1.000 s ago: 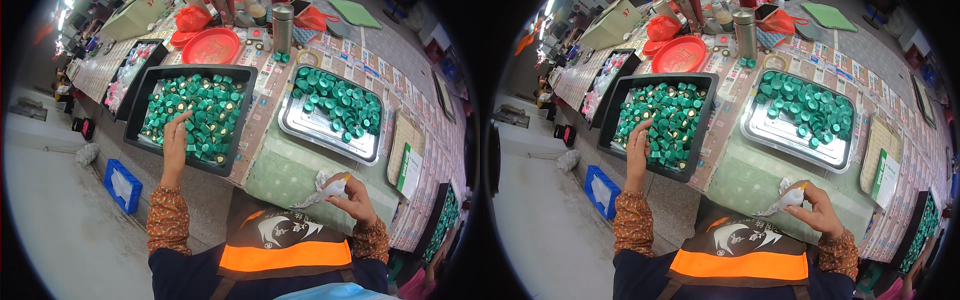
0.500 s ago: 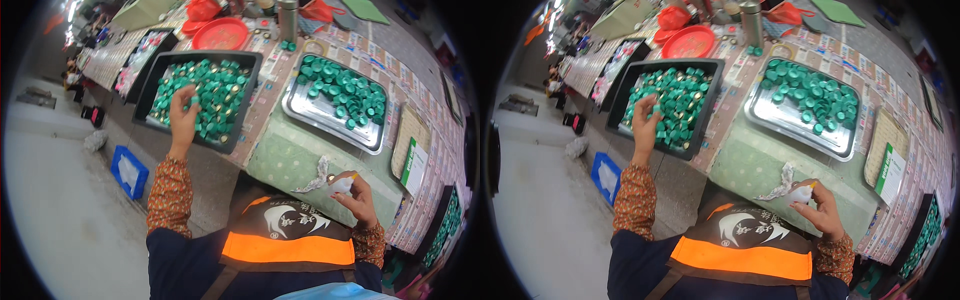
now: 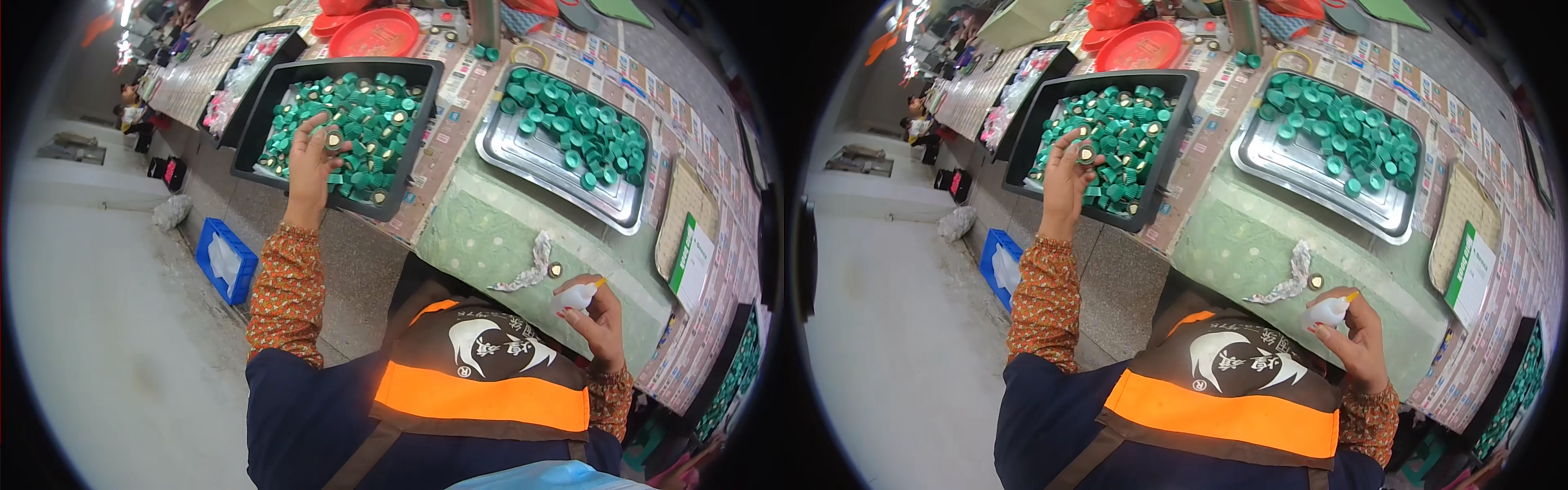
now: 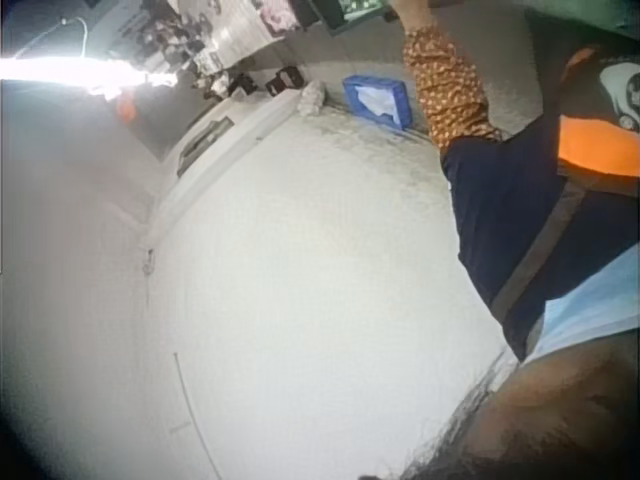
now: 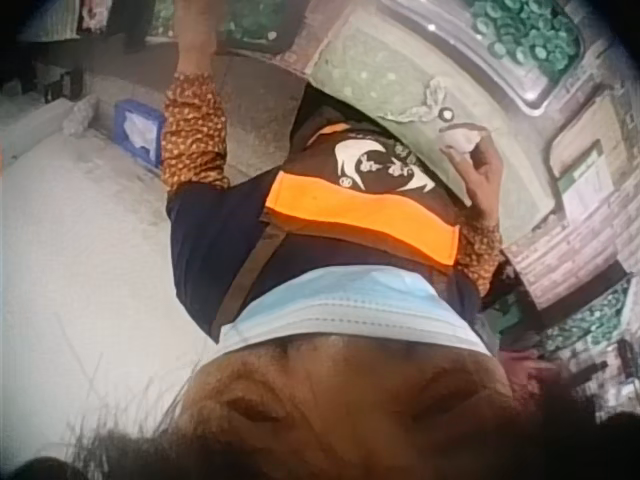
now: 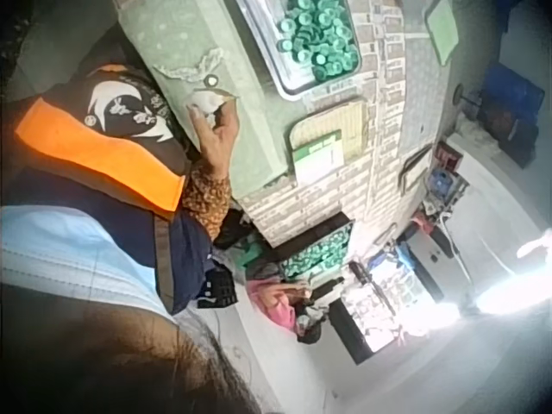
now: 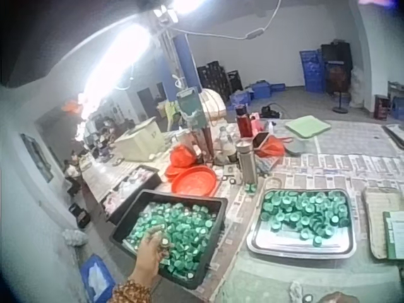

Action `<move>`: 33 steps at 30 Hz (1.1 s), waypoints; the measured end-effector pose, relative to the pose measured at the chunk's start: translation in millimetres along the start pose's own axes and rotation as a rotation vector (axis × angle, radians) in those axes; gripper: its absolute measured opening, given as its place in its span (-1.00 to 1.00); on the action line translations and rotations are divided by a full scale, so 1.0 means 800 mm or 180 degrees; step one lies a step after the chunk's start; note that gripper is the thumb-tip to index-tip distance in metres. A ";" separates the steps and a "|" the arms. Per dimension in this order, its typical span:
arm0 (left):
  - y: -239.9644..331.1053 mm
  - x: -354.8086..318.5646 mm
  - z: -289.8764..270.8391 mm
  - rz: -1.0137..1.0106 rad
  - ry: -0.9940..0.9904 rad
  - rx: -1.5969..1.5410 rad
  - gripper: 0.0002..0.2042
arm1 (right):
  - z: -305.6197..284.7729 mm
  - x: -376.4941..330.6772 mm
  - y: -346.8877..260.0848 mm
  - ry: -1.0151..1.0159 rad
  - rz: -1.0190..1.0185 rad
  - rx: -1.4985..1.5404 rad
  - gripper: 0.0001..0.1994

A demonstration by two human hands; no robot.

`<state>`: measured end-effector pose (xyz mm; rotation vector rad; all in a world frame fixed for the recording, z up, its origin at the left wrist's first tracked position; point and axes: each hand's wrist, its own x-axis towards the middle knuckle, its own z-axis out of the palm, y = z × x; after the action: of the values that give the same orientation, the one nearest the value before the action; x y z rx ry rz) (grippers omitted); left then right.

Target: The person applies glue from a small bottle into green plastic bottle caps and then presses a small round metallic disc into the center of each cap. The assembled caps are placed into a black plastic bin. The person occasionally moves trays of caps and discs to manage the workspace.

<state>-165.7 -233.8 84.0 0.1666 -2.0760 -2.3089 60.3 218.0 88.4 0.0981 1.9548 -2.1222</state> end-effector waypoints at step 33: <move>-0.109 0.024 0.322 0.1791 -0.1274 0.3293 -0.81 | -0.036 0.004 0.063 0.1190 -0.0363 0.0822 -0.73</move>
<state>-206.9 28.9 23.0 -0.7997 -2.7873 -0.8662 65.3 243.0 36.3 0.4733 1.8955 -2.5778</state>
